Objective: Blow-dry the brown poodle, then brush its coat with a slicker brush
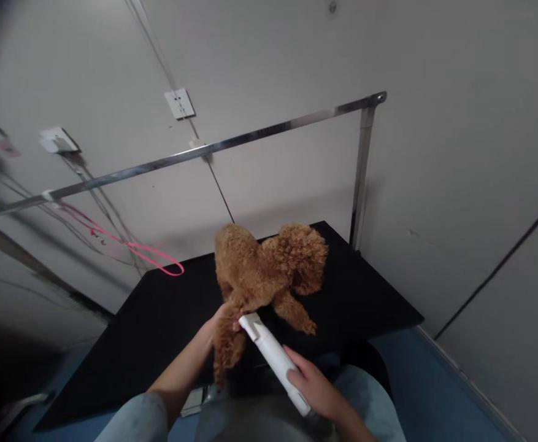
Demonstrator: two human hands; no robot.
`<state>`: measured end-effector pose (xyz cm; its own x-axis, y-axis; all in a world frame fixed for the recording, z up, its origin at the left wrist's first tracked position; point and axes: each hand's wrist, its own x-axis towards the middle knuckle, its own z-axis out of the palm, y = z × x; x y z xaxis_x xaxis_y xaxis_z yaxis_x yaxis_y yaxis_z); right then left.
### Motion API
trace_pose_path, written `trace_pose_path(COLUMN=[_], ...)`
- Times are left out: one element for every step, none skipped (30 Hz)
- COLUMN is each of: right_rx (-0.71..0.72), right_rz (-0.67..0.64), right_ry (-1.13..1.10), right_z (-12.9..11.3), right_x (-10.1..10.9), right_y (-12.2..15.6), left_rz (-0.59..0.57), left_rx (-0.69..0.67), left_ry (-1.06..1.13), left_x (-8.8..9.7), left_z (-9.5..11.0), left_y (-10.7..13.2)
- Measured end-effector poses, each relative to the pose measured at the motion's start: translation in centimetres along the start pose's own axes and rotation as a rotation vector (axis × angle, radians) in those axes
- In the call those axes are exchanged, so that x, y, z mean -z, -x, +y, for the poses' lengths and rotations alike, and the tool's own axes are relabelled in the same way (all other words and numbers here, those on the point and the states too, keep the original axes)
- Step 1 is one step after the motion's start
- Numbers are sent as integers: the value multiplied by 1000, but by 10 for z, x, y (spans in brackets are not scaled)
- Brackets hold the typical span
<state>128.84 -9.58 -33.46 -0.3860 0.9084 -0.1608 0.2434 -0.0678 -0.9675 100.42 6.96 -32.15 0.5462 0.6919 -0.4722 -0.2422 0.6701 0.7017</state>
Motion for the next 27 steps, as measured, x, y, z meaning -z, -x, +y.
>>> trace_pose_path(right_rx=[-10,-20,-31,-40,-45,-48,-50,-55,-62,-65,-65,-66,-63,-58,-55,-58,-63,-69,-77,-83,-84,-76,-65,-60,-66,-87,-111], right_rz=[10,8,3,1,2,6,15,28,43,50,42,29,18,21,35,52,61,53,42,38,40,39,31,28,40,72,128], right_ry=[9,18,26,35,46,61,80,103,128,151,172,187,196,202,204,205,206,206,208,210,209,199,180,152,118,80,41], right_z=[0,1,1,1,1,1,1,1,2,3,4,5,5,4,3,2,0,-2,-3,-4,-4,-2,0,3,6,10,14], right_x=[1,3,5,7,10,12,14,15,16,15,14,13,11,8,6,4,2,0,-1,-3,-4,-5,-6,-6,-7,-7,-6], right_y=[2,5,7,10,13,15,16,17,18,18,17,16,15,14,13,13,12,12,13,13,14,13,12,9,5,-1,-7], left_rz=[-8,-15,-19,-20,-19,-19,-20,-22,-16,3,31,65,98,138,177,215,252,281,296,296,291,305,321,340,360,370,366], left_rx=[-11,-30,-52,-69,-75,-77,-79,-86,-104,-135,-166,-189,-205,-220,-229,-233,-245,-258,-266,-265,-260,-251,-244,-249,-271,-301,-331], left_ry=[15,32,52,72,89,106,125,148,172,196,219,241,261,276,286,293,292,283,272,262,254,244,233,217,194,167,141], left_x=[-3,-7,-10,-13,-15,-16,-17,-18,-18,-18,-17,-17,-17,-17,-18,-19,-21,-22,-23,-24,-24,-24,-25,-25,-26,-29,-32], left_z=[-1,-2,-3,-4,-5,-6,-7,-8,-9,-10,-12,-14,-17,-21,-24,-27,-30,-32,-34,-36,-38,-39,-41,-42,-44,-45,-45], left_y=[-6,-12,-15,-17,-18,-18,-17,-16,-15,-14,-13,-12,-12,-12,-12,-12,-12,-12,-12,-11,-10,-8,-6,-5,-3,-2,-2])
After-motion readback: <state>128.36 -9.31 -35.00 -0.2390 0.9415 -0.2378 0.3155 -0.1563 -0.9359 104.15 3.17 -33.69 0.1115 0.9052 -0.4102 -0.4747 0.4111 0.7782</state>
